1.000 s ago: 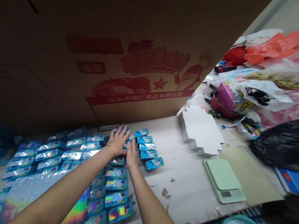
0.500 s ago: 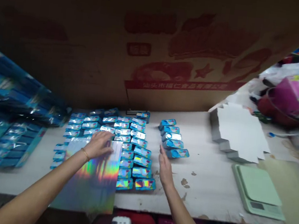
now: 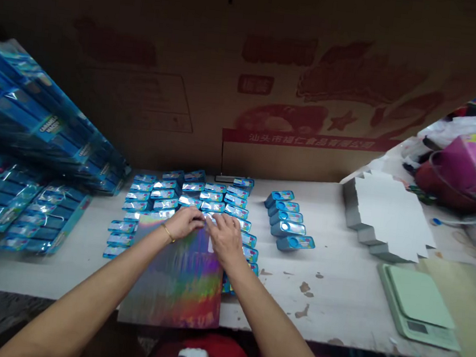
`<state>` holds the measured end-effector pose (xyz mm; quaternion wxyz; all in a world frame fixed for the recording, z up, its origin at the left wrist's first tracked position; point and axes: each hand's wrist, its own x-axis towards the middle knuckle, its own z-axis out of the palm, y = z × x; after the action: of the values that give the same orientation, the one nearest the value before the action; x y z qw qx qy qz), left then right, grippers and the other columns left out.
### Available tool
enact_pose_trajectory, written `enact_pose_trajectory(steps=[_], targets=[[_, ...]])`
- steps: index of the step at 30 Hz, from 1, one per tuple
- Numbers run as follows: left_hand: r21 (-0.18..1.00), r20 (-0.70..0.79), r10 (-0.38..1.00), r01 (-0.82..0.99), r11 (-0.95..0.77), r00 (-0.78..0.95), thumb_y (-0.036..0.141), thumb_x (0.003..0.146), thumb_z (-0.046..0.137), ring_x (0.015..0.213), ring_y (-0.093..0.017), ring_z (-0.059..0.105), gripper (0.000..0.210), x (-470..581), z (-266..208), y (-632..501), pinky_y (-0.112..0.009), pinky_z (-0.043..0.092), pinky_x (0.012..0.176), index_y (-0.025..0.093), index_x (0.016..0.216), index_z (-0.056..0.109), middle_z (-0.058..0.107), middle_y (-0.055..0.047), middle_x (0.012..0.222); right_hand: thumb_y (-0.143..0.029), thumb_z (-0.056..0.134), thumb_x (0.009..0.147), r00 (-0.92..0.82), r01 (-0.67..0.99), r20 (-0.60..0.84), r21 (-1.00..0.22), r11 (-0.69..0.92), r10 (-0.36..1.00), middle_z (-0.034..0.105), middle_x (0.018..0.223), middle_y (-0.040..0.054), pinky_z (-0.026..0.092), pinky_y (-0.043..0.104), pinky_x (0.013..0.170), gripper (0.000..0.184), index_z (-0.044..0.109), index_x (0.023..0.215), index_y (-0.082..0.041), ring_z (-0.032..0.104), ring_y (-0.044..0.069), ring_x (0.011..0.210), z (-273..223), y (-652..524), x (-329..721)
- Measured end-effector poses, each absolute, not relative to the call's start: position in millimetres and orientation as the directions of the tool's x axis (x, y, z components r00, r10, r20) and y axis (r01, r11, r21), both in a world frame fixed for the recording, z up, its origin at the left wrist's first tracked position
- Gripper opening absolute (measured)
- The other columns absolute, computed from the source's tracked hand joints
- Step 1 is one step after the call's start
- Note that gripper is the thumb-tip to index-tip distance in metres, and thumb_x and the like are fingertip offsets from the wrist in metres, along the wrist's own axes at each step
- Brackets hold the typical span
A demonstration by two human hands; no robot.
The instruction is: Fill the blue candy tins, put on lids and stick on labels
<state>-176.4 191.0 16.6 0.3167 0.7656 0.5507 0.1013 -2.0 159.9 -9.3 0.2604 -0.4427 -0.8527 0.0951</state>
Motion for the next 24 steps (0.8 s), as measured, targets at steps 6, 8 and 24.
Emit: enact_pose_trajectory(steps=[6, 8, 24], targets=[[0.842, -0.27, 0.897, 0.538, 0.043, 0.35, 0.015, 0.066, 0.051, 0.065, -0.011, 0.052, 0.014, -175, 7, 202, -0.023, 0.042, 0.061, 0.014, 0.079, 0.055, 0.055, 0.001, 0.067, -0.019, 0.037, 0.086, -0.512, 0.688, 0.412, -0.329, 0.647, 0.754, 0.054, 0.099, 0.0075, 0.035, 0.032, 0.074, 0.027, 0.052, 0.108, -0.02, 0.044, 0.018, 0.089, -35, 165, -8], [0.843, -0.25, 0.899, 0.537, 0.019, 0.361, 0.015, 0.065, 0.051, 0.064, -0.01, 0.051, 0.012, -173, 3, 204, -0.022, 0.041, 0.061, 0.014, 0.077, 0.054, 0.055, 0.002, 0.066, -0.021, 0.038, 0.086, -0.462, 0.702, 0.416, -0.367, 0.61, 0.783, 0.055, 0.098, 0.0063, 0.035, 0.031, 0.075, 0.023, 0.056, 0.099, -0.021, 0.044, 0.018, 0.089, -37, 162, -4], [0.838, -0.199, 0.859, 0.537, -0.1, 0.471, 0.015, 0.065, 0.049, 0.063, -0.01, 0.048, 0.007, -138, 9, 220, -0.023, 0.039, 0.062, 0.014, 0.072, 0.05, 0.052, 0.001, 0.066, -0.02, 0.035, 0.086, -0.39, 0.725, 0.355, -0.451, 0.521, 0.85, 0.055, 0.105, 0.0083, 0.036, 0.034, 0.081, 0.03, 0.049, 0.112, -0.018, 0.045, 0.02, 0.096, -35, 143, 24]])
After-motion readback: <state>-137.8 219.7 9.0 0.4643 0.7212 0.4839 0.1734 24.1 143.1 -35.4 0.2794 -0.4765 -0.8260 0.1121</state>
